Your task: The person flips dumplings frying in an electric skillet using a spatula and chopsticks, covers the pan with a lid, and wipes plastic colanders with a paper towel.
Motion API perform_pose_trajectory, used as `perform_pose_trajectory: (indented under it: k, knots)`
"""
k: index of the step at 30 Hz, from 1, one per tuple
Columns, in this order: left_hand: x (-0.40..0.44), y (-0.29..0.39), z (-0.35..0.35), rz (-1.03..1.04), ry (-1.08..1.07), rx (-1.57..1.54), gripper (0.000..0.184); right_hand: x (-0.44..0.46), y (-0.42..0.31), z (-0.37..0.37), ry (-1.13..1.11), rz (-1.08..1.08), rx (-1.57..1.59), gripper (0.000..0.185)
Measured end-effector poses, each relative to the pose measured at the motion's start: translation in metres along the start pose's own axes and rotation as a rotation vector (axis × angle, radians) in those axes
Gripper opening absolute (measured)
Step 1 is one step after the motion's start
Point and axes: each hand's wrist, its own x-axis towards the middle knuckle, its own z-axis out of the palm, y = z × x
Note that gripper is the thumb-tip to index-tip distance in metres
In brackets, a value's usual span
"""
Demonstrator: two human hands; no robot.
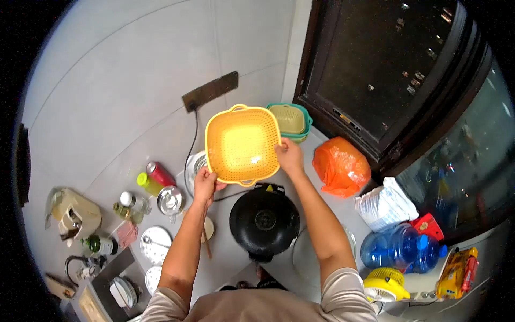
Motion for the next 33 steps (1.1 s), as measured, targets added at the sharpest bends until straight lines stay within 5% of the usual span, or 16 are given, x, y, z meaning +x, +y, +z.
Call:
perform_pose_trajectory:
  k: [8, 17, 23, 25, 30, 31, 33]
  knots:
    - [-0.145, 0.023, -0.139, 0.063, 0.064, 0.091, 0.024, -0.153, -0.061, 0.038, -0.108, 0.025, 0.053, 0.023]
    - [-0.307, 0.001, -0.362, 0.147, 0.597, 0.308, 0.027, -0.318, -0.132, 0.21, -0.545, 0.035, 0.174, 0.018]
    - [-0.345, -0.039, -0.45, 0.041, 0.723, 0.37, 0.023, -0.391, -0.152, 0.303, -0.683, 0.089, 0.121, 0.018]
    - [-0.34, -0.061, -0.473, 0.043, 0.723, 0.382, 0.025, -0.397, -0.145, 0.328, -0.681, 0.099, 0.065, 0.018]
    - [-0.33, -0.044, -0.463, -0.066, 0.789, 1.14, 0.04, -0.4, -0.118, 0.335, -0.677, -0.015, 0.071, 0.023]
    - [-0.333, -0.039, -0.445, 0.308, 0.915, 1.347, 0.048, -0.4, -0.131, 0.317, -0.603, -0.015, 0.097, 0.025]
    - [-0.329, 0.0, -0.383, 0.424, 0.871, 1.268, 0.048, -0.399, -0.144, 0.272, -0.476, -0.079, 0.142, 0.027]
